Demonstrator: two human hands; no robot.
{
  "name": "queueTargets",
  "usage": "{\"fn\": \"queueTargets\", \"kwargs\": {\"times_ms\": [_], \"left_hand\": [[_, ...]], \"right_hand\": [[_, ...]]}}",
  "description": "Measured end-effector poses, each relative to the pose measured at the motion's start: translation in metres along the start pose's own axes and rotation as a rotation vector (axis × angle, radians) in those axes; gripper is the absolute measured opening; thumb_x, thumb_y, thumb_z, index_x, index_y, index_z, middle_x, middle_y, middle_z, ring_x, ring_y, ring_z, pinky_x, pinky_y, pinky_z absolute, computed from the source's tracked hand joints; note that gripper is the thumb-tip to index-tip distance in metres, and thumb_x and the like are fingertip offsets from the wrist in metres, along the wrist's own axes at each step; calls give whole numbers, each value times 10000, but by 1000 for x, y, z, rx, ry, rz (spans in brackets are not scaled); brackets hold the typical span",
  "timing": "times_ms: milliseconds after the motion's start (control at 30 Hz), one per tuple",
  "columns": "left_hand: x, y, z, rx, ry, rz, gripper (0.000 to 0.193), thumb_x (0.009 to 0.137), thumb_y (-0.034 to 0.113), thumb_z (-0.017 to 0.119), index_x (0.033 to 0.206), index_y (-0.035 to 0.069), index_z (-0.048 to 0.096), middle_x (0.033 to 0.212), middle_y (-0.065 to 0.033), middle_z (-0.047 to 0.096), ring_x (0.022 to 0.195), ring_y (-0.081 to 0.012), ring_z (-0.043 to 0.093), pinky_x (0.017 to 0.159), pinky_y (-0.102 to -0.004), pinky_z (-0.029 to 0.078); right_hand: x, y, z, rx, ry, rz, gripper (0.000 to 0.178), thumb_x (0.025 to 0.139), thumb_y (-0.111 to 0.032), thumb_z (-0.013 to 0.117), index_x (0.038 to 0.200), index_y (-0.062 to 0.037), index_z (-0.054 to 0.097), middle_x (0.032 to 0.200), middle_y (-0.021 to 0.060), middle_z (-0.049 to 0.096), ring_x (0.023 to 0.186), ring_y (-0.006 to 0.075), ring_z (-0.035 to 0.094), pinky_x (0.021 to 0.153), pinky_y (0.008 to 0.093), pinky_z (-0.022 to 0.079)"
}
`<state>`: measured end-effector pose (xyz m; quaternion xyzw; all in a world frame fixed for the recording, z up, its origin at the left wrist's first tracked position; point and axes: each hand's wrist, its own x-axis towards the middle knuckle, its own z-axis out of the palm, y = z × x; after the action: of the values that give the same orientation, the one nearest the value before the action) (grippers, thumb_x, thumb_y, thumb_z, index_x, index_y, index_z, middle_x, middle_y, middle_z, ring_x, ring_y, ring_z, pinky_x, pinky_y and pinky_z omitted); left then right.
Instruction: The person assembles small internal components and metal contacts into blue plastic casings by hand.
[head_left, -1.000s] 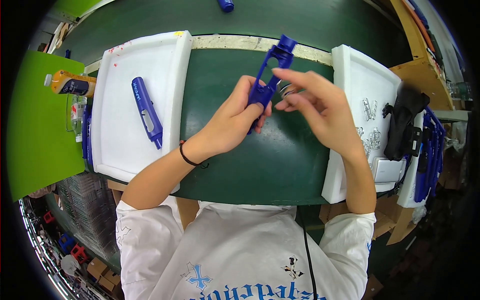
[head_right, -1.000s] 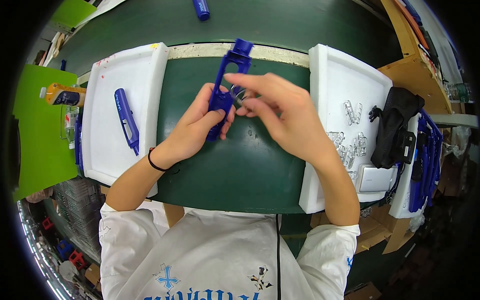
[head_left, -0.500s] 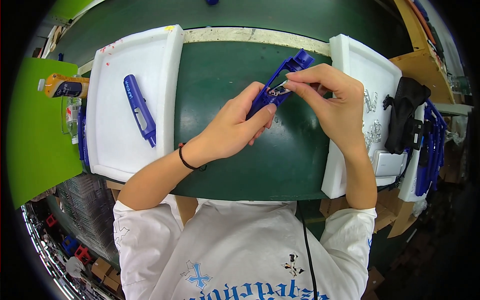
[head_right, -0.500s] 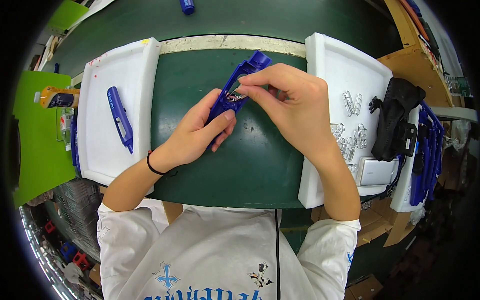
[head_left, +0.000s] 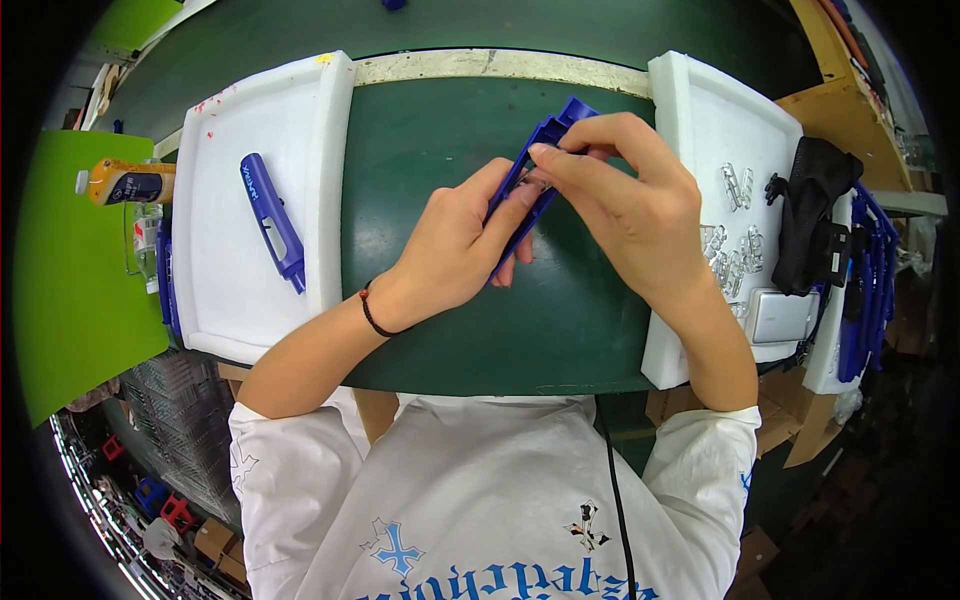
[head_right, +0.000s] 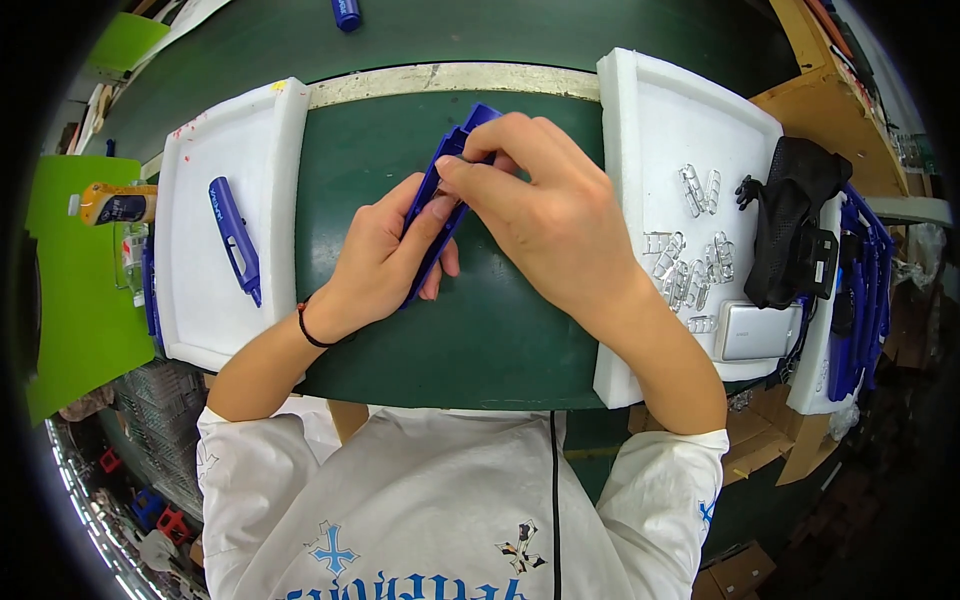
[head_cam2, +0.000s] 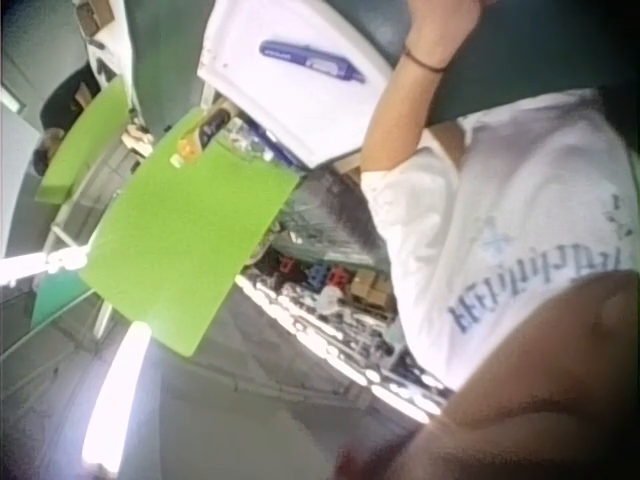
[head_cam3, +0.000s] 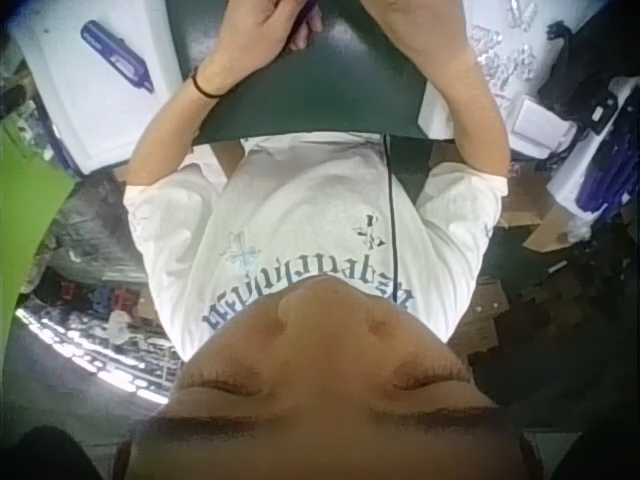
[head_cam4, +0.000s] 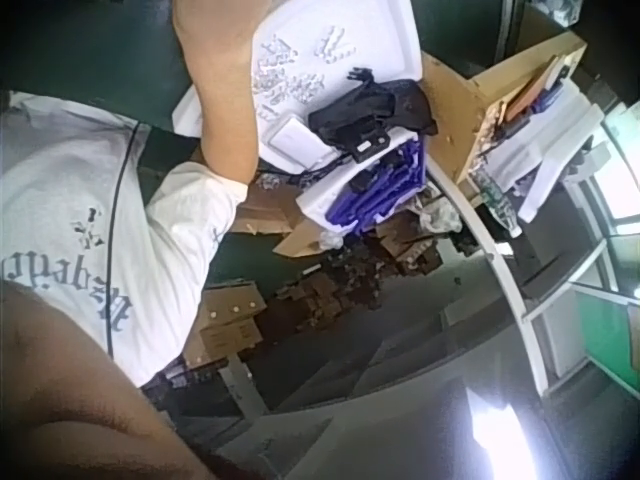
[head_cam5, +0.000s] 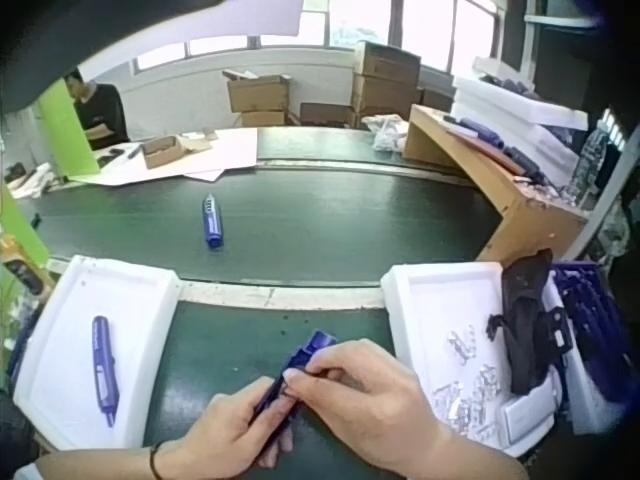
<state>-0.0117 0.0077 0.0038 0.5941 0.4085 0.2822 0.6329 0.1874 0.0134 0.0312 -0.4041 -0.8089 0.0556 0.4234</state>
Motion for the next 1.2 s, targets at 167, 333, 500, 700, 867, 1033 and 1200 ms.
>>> {"fn": "queueTargets", "kwargs": {"times_ms": [167, 333, 500, 700, 867, 1033, 1200], "left_hand": [[2, 3, 2, 22, 24, 26, 269, 1125, 257, 451, 1164, 21, 573, 677, -65, 665, 478, -83, 580, 451, -230, 430], [-3, 7, 7, 25, 75, 12, 283, 1122, 275, 454, 1037, 19, 537, 647, -73, 666, 475, -128, 616, 457, -274, 458], [-3, 7, 9, 57, 88, 44, 251, 1124, 243, 431, 1124, 8, 521, 630, -72, 648, 474, -147, 620, 459, -286, 467], [-3, 3, 12, 93, 130, 154, 307, 1134, 259, 385, 1287, 25, 513, 665, -72, 655, 477, -116, 613, 456, -265, 473], [-1, 3, 15, 84, 123, 150, 314, 1133, 254, 387, 1312, 26, 509, 666, -73, 655, 481, -118, 617, 456, -264, 472], [-1, 2, 15, 58, 123, 171, 320, 1134, 260, 389, 1304, 21, 515, 659, -69, 648, 482, -112, 612, 456, -261, 468], [0, 5, 13, 9, 129, 133, 333, 1134, 257, 387, 1329, 21, 518, 661, -63, 648, 485, -99, 602, 457, -247, 459]], "right_hand": [[-2, 6, 2, 15, 31, -30, 202, 763, 16, 809, 945, -51, 753, 917, 62, 651, 791, 218, 656, 666, 318, 555], [3, 0, 1, 173, 126, 271, 446, 738, -36, 876, 1127, -57, 659, 1139, 106, 604, 850, 200, 650, 707, 301, 557], [-2, -6, 19, 734, 143, 657, 336, 936, -191, 768, 1154, -8, 589, 1143, 93, 616, 841, 136, 642, 654, 300, 559], [-2, -14, 25, 1033, -95, 785, 257, 1080, -235, 554, 1121, 9, 620, 836, 52, 663, 633, 135, 641, 483, 263, 504], [-5, -15, 28, 1060, -39, 829, 281, 1077, -262, 564, 1087, 13, 621, 834, 56, 661, 522, 133, 601, 427, 257, 466], [-4, -16, 28, 1114, -43, 863, 288, 1082, -273, 555, 1096, 9, 617, 837, 55, 660, 522, 132, 601, 425, 255, 462], [0, -14, 21, 1092, -89, 778, 279, 1086, -263, 551, 1119, 8, 611, 869, 47, 653, 541, 130, 607, 469, 255, 480]]}}
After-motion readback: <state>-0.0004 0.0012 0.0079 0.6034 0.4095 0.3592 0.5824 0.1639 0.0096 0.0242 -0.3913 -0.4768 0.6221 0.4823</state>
